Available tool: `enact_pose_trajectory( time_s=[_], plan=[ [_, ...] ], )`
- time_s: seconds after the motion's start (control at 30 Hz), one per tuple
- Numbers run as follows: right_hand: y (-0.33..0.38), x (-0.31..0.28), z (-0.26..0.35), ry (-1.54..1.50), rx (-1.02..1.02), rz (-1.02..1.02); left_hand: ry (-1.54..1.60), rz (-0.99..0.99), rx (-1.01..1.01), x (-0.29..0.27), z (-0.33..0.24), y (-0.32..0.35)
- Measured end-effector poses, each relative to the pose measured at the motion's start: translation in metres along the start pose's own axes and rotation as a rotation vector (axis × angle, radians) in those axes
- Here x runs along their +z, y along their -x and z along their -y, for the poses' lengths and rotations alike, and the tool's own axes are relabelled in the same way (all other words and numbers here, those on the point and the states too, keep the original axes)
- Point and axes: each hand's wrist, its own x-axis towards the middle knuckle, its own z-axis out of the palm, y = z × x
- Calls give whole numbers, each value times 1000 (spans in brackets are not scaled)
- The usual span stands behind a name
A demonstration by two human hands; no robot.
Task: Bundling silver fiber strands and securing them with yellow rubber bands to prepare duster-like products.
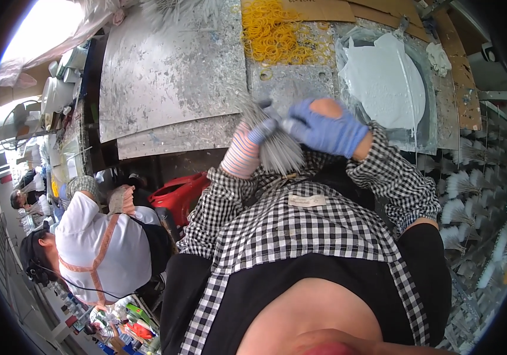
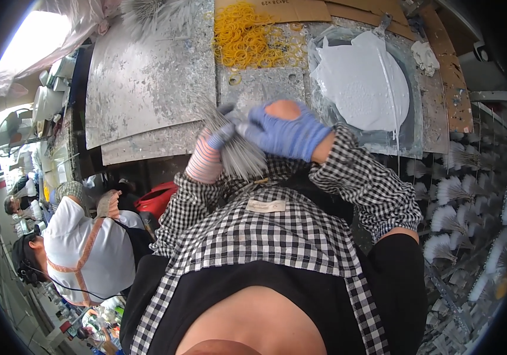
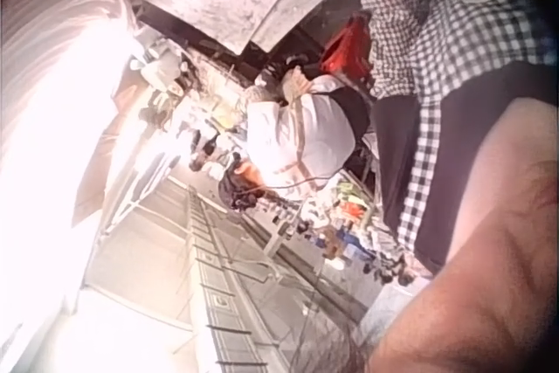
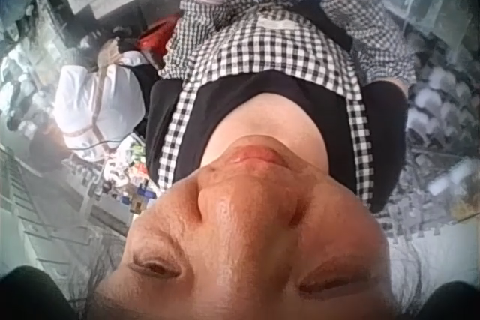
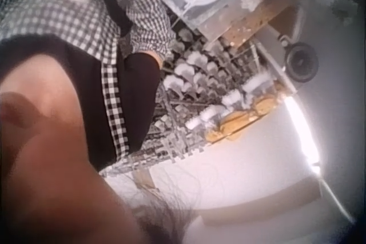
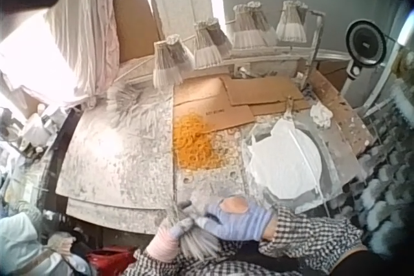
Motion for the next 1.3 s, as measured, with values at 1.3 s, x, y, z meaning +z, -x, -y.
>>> enact_pose_trajectory(
  time_s=[1.3],
  plan=[
    [-180, 25, -86, 662, -260, -267, 811, -10, -34, -39, 22, 13]
  ],
)
